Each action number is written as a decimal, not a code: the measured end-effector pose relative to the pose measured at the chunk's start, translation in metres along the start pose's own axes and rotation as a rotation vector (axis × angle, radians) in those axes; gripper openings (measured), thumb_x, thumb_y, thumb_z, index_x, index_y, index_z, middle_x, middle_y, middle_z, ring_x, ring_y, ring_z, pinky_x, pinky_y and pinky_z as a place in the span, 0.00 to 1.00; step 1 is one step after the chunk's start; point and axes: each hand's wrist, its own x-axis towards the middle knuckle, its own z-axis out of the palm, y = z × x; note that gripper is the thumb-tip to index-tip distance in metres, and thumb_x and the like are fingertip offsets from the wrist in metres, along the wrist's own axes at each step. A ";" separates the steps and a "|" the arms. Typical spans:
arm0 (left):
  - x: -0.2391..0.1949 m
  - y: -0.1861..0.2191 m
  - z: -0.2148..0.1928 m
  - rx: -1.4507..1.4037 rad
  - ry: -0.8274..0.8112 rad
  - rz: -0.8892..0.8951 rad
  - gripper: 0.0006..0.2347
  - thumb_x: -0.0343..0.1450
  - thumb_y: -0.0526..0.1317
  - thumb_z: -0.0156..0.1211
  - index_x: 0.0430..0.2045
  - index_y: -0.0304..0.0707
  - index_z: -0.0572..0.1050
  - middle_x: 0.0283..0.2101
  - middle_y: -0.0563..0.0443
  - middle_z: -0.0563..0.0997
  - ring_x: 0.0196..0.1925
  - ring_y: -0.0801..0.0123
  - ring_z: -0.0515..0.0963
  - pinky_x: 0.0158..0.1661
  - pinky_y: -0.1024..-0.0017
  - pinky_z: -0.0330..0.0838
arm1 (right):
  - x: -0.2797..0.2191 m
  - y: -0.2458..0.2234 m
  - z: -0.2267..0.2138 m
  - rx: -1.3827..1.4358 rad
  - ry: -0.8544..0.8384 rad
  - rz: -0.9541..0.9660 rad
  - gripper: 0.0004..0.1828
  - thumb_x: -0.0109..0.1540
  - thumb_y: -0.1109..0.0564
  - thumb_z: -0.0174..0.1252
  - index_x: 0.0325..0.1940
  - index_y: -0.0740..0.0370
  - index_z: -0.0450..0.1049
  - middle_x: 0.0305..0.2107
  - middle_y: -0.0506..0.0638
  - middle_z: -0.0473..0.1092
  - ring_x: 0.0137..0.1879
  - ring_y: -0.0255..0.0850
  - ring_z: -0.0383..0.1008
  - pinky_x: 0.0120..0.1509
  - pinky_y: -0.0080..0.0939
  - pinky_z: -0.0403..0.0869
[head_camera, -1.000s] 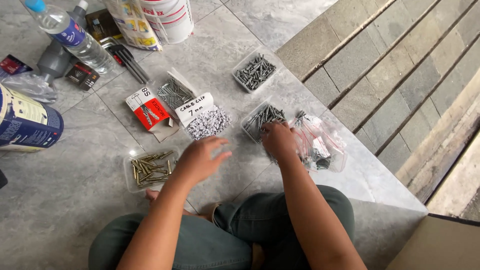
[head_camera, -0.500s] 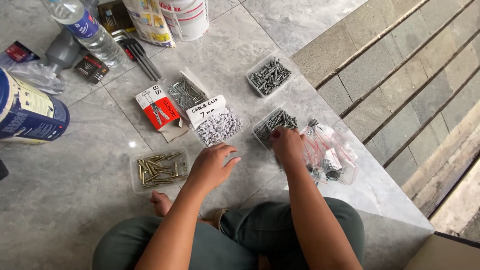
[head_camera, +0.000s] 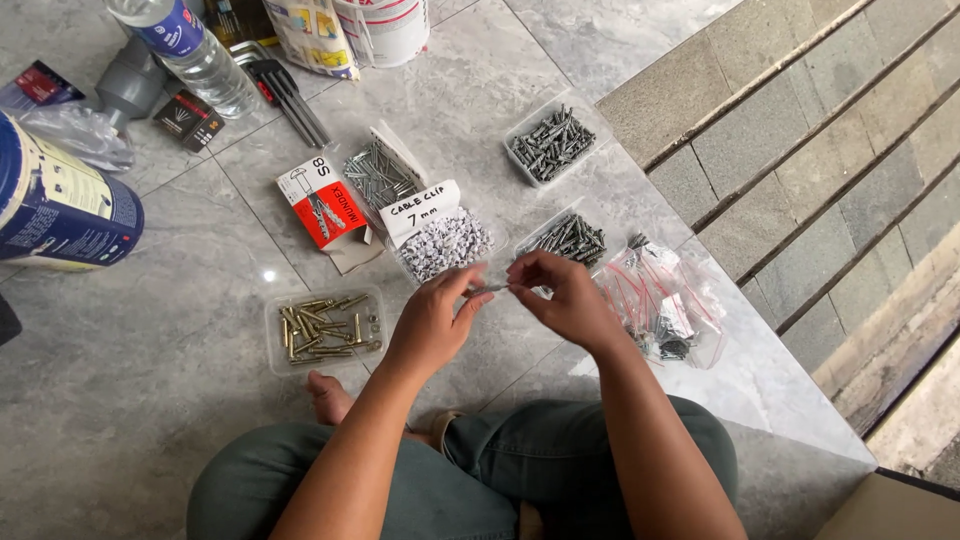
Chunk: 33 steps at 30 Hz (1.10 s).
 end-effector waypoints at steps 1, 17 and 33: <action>0.000 0.002 -0.001 0.001 0.000 -0.004 0.17 0.84 0.46 0.65 0.65 0.37 0.80 0.50 0.42 0.89 0.50 0.48 0.92 0.56 0.52 0.82 | 0.001 0.006 0.006 0.002 -0.003 0.001 0.13 0.65 0.69 0.69 0.54 0.65 0.83 0.40 0.59 0.82 0.50 0.47 0.86 0.65 0.55 0.84; 0.009 0.016 -0.019 0.011 0.274 0.317 0.05 0.82 0.36 0.68 0.47 0.41 0.89 0.37 0.51 0.86 0.41 0.54 0.87 0.47 0.62 0.82 | 0.004 0.047 0.033 0.228 0.089 -0.078 0.09 0.77 0.59 0.63 0.54 0.69 0.85 0.36 0.59 0.78 0.39 0.47 0.84 0.44 0.50 0.88; 0.002 0.023 -0.003 -0.422 0.196 -0.282 0.21 0.85 0.45 0.64 0.20 0.37 0.80 0.17 0.47 0.79 0.23 0.64 0.78 0.33 0.66 0.77 | 0.003 0.020 0.051 -0.290 0.291 -0.436 0.10 0.76 0.61 0.63 0.39 0.60 0.82 0.21 0.54 0.71 0.27 0.51 0.73 0.37 0.48 0.74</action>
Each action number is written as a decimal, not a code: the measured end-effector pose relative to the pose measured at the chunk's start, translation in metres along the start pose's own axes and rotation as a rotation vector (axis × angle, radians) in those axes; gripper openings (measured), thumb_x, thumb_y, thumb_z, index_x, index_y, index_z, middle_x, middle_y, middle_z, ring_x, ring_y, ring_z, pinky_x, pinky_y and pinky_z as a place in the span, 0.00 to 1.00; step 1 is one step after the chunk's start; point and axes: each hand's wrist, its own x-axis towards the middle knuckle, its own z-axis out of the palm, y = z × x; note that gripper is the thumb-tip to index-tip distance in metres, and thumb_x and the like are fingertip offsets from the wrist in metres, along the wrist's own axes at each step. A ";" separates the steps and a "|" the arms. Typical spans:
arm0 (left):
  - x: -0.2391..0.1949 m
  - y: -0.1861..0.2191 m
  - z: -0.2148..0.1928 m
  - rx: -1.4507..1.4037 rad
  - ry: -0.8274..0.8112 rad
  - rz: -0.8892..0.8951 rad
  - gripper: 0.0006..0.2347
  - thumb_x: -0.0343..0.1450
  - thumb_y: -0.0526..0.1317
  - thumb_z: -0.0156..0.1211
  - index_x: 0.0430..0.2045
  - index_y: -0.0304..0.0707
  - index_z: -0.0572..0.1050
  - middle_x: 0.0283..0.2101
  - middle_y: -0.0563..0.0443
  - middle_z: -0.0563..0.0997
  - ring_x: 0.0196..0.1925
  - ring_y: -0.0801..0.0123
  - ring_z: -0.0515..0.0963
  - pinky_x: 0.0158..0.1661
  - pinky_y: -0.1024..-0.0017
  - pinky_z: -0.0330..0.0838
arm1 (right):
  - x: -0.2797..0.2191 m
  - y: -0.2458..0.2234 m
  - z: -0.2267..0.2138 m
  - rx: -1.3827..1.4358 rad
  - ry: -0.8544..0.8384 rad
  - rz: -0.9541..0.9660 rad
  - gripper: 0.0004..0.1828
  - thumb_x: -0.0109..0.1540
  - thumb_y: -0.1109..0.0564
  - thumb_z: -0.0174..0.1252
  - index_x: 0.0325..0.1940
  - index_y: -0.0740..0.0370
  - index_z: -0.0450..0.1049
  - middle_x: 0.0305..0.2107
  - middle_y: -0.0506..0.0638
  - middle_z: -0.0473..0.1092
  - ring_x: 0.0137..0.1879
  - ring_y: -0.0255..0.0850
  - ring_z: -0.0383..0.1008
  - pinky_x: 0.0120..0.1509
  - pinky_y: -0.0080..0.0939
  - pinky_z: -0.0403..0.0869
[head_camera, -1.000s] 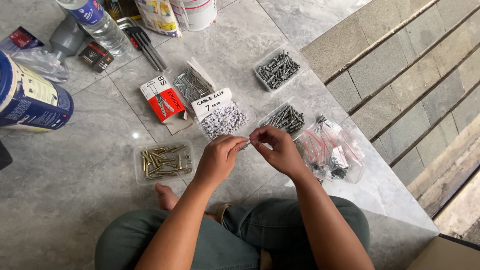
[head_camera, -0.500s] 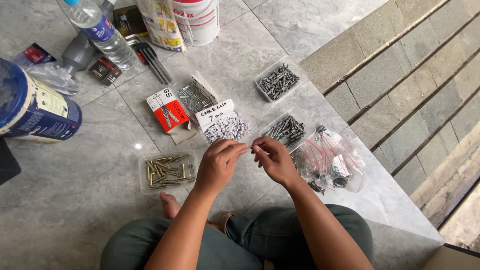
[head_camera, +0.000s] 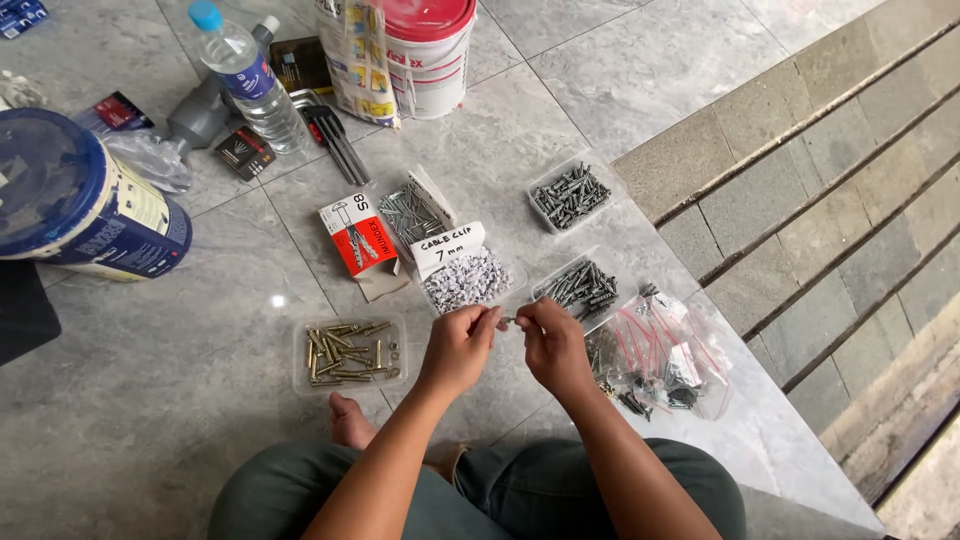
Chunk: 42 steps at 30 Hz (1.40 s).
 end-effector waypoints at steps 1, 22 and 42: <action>0.002 -0.007 -0.001 0.002 0.000 0.002 0.21 0.85 0.45 0.64 0.20 0.37 0.80 0.17 0.47 0.79 0.23 0.64 0.78 0.33 0.66 0.77 | 0.000 -0.003 0.000 0.001 0.002 -0.002 0.10 0.76 0.61 0.63 0.39 0.60 0.82 0.21 0.54 0.71 0.27 0.51 0.73 0.37 0.48 0.74; 0.002 -0.042 0.015 -0.419 -0.094 -0.346 0.24 0.87 0.55 0.55 0.19 0.46 0.68 0.12 0.54 0.64 0.14 0.71 0.67 0.22 0.75 0.59 | -0.001 0.004 -0.005 -0.044 -0.086 0.052 0.12 0.78 0.59 0.58 0.39 0.59 0.77 0.26 0.51 0.64 0.29 0.49 0.67 0.37 0.49 0.70; 0.010 -0.010 -0.009 0.758 0.146 0.841 0.13 0.84 0.47 0.62 0.29 0.49 0.78 0.25 0.55 0.73 0.32 0.59 0.80 0.36 0.61 0.75 | -0.015 0.020 0.005 0.629 -0.124 0.507 0.21 0.83 0.55 0.53 0.39 0.68 0.77 0.25 0.49 0.61 0.27 0.34 0.55 0.25 0.33 0.59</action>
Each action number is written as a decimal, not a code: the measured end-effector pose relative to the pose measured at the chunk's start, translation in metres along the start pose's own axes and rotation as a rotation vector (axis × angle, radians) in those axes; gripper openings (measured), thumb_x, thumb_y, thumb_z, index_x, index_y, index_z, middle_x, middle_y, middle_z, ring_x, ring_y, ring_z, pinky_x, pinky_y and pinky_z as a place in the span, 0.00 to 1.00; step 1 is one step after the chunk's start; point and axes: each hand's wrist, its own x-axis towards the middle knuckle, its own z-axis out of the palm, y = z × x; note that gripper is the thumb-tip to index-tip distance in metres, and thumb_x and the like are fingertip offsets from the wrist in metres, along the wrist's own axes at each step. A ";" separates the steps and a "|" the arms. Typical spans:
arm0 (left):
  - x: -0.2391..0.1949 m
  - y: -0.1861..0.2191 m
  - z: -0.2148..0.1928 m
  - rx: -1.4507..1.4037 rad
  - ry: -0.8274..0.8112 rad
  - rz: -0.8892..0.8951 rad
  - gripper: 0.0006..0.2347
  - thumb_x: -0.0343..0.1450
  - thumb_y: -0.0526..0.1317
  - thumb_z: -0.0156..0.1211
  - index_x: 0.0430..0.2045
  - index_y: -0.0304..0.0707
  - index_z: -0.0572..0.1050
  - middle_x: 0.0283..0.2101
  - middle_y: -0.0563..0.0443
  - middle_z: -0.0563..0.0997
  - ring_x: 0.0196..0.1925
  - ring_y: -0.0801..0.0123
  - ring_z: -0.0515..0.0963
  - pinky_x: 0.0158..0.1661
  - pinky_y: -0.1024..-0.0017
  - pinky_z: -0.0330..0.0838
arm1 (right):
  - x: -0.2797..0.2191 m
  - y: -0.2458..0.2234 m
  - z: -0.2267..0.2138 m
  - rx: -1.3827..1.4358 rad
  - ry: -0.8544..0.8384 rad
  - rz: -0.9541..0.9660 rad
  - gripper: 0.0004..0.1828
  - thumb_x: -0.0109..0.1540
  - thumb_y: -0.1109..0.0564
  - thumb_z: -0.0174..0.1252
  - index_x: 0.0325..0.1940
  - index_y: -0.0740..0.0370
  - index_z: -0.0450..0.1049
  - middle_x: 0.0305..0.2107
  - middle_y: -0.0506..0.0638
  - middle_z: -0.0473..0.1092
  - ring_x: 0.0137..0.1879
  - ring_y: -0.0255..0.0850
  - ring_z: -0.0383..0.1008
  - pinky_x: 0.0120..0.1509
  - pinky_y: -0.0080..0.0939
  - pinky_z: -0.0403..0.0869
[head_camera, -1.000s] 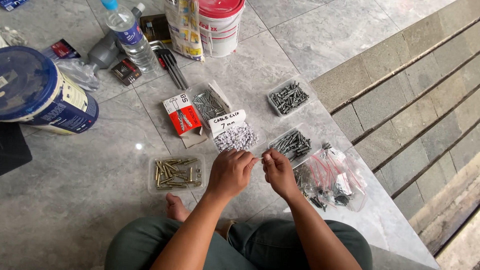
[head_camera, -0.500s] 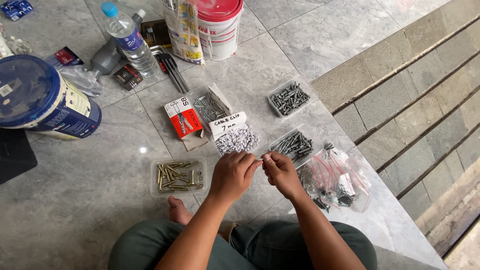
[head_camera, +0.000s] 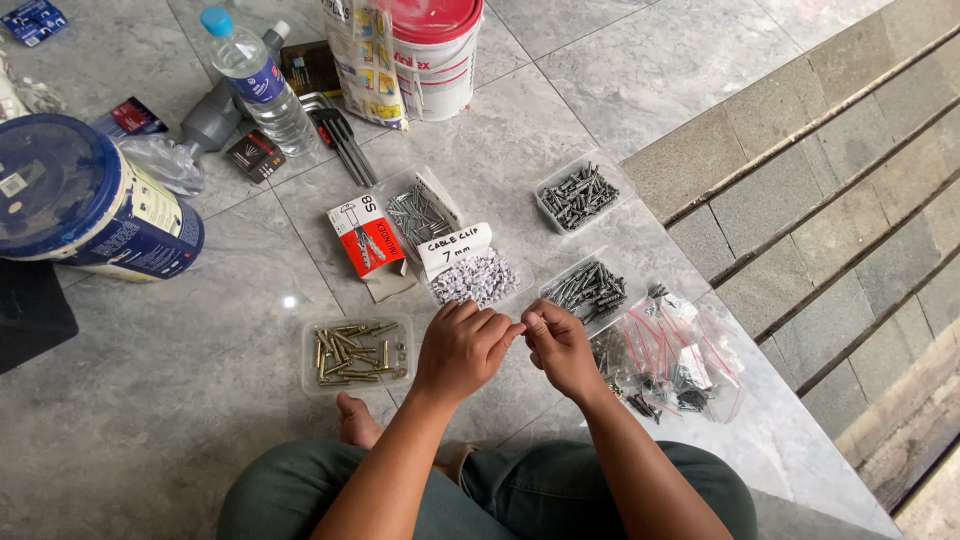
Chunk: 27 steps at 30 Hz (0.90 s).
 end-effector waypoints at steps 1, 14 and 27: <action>-0.001 0.003 0.000 0.000 0.000 0.002 0.13 0.84 0.47 0.62 0.29 0.49 0.78 0.25 0.55 0.73 0.32 0.59 0.80 0.36 0.61 0.75 | 0.001 -0.005 0.003 0.001 0.001 -0.002 0.21 0.83 0.55 0.53 0.39 0.68 0.77 0.25 0.49 0.61 0.27 0.34 0.55 0.25 0.33 0.59; 0.000 0.012 -0.001 -0.553 -0.276 -0.679 0.19 0.85 0.53 0.58 0.28 0.44 0.81 0.20 0.47 0.81 0.27 0.58 0.84 0.34 0.63 0.73 | 0.005 -0.015 -0.002 -0.331 0.045 -0.197 0.20 0.78 0.53 0.61 0.34 0.62 0.81 0.22 0.50 0.68 0.27 0.43 0.65 0.33 0.42 0.67; -0.019 0.012 0.024 -1.064 -0.304 -1.191 0.26 0.85 0.56 0.55 0.18 0.40 0.78 0.13 0.48 0.74 0.18 0.64 0.76 0.26 0.70 0.67 | -0.001 -0.035 0.009 -0.723 0.102 -0.519 0.16 0.75 0.51 0.67 0.34 0.58 0.82 0.29 0.51 0.77 0.32 0.51 0.79 0.38 0.47 0.77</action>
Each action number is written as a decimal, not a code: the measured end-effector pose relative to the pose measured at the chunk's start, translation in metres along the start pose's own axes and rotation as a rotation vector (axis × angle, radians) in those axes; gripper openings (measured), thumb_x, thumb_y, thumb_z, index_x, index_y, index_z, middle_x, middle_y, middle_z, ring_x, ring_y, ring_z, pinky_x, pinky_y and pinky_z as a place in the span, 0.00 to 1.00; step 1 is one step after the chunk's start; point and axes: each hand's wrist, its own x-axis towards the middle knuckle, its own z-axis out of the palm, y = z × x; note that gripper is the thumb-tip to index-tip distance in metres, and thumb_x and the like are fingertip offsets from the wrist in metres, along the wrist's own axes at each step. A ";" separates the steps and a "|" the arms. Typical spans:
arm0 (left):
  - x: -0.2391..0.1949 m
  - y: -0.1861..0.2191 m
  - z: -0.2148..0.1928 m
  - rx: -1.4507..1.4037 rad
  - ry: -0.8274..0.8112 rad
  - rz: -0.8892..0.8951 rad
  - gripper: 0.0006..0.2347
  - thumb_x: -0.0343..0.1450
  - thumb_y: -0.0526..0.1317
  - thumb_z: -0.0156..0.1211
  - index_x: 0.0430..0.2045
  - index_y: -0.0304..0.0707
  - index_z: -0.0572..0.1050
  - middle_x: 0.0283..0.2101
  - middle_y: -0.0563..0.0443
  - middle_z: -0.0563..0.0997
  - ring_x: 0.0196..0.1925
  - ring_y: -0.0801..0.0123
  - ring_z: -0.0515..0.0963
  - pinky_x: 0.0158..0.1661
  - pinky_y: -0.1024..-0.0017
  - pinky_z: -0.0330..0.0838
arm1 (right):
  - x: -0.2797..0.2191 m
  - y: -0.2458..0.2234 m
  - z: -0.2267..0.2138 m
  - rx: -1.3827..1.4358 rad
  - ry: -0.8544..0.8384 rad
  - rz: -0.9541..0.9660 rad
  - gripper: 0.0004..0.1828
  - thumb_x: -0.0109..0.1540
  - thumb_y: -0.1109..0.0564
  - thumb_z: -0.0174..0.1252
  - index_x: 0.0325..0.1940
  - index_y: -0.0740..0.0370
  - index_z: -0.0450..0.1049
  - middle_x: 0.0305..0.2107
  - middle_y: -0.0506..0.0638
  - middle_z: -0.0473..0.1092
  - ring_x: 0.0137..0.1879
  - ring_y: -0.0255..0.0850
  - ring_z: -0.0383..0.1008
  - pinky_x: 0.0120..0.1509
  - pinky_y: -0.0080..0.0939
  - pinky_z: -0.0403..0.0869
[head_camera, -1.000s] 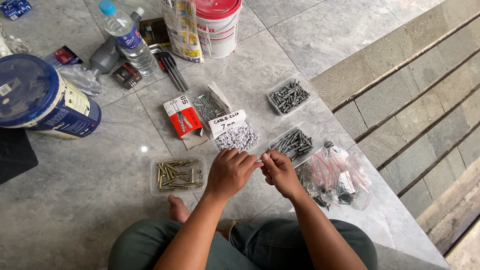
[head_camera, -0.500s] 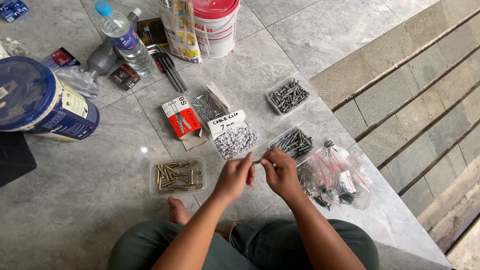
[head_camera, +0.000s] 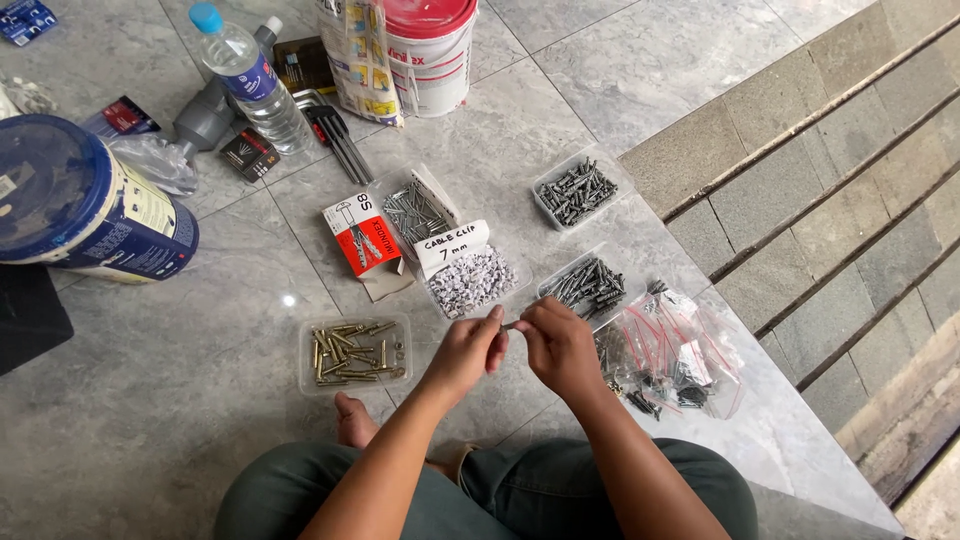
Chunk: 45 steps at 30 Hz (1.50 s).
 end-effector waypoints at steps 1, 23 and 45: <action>-0.006 0.015 -0.002 0.001 -0.002 0.000 0.26 0.85 0.56 0.55 0.18 0.40 0.78 0.13 0.48 0.74 0.18 0.64 0.76 0.26 0.70 0.67 | -0.002 0.007 0.002 0.000 0.002 0.001 0.16 0.75 0.51 0.67 0.34 0.58 0.82 0.29 0.51 0.77 0.32 0.51 0.79 0.38 0.47 0.77; -0.020 0.037 -0.007 0.740 0.165 0.543 0.09 0.84 0.49 0.62 0.48 0.48 0.80 0.30 0.46 0.89 0.32 0.51 0.89 0.37 0.55 0.82 | -0.004 0.017 0.007 0.474 -0.140 0.495 0.23 0.81 0.51 0.56 0.35 0.60 0.81 0.15 0.44 0.64 0.26 0.34 0.60 0.34 0.38 0.63; 0.002 -0.025 -0.027 1.200 0.016 -0.070 0.08 0.80 0.46 0.67 0.43 0.48 0.89 0.48 0.47 0.89 0.59 0.47 0.87 0.58 0.52 0.82 | -0.026 0.056 0.026 -0.315 -0.647 0.523 0.05 0.67 0.55 0.72 0.46 0.54 0.89 0.42 0.53 0.82 0.52 0.60 0.86 0.58 0.62 0.83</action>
